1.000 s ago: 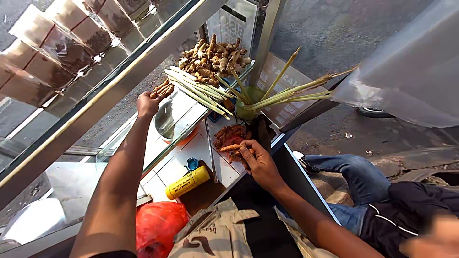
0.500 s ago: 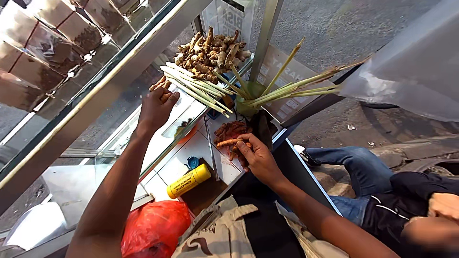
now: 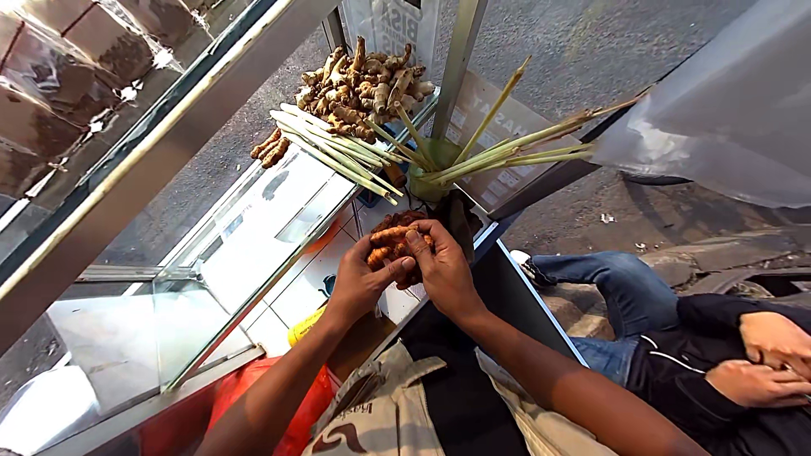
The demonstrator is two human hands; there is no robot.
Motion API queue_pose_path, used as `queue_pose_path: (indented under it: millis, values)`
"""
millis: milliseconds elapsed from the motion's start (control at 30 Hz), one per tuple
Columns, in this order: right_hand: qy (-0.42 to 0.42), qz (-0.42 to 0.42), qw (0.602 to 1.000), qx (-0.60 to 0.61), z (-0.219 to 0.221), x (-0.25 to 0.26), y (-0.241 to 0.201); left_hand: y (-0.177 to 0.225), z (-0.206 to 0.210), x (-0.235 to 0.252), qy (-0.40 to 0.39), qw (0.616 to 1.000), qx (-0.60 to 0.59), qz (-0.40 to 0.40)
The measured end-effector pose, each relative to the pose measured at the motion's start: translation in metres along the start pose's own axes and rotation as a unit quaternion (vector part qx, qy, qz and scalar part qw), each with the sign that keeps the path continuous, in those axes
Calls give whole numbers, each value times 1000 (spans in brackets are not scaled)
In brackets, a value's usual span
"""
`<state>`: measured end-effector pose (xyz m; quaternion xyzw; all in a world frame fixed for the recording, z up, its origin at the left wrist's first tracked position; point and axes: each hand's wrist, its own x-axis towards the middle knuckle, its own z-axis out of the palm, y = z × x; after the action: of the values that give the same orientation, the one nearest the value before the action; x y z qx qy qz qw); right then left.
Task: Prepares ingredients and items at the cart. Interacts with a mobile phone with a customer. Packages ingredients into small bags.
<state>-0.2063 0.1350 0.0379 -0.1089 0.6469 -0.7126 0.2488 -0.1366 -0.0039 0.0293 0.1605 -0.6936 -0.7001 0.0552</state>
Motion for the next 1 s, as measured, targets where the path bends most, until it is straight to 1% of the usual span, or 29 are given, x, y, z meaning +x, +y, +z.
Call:
queue_pose_path:
  millis: [67, 167, 267, 367, 467, 500, 567, 667, 767, 900, 1000]
  values:
    - [15, -11, 1000, -21, -2, 1, 1, 0, 3, -2, 4, 1000, -11, 2]
    - [36, -24, 998, -41, -6, 4, 6, -1, 0, -2, 19, 1000, 4, -7]
    - [49, -24, 998, -27, -12, 8, 6, 7, -18, 0, 25, 999, 21, 7]
    - [53, -45, 998, 7, -23, 11, 4, 26, -61, 11, 82, 992, 81, 47]
    - [57, -54, 997, 18, -34, 12, 7, 41, -114, 38, 165, 974, 142, 66]
    - [54, -54, 997, 21, -35, 12, 8, 43, -130, 50, 191, 969, 151, 49]
    - [43, -52, 997, 26, -34, 10, 9, 42, -156, 74, 240, 956, 170, -12]
    - [21, -45, 999, 23, -29, 2, 10, 30, -178, 108, 271, 939, 194, -84]
    - [1, -51, 999, 20, -26, -3, 10, 12, -192, 137, 262, 916, 278, -122]
    - [-11, -59, 998, 25, -28, -8, 9, 5, -198, 159, 242, 864, 416, -148]
    - [-12, -57, 998, 30, -29, -10, 11, 6, -197, 165, 254, 839, 454, -161]
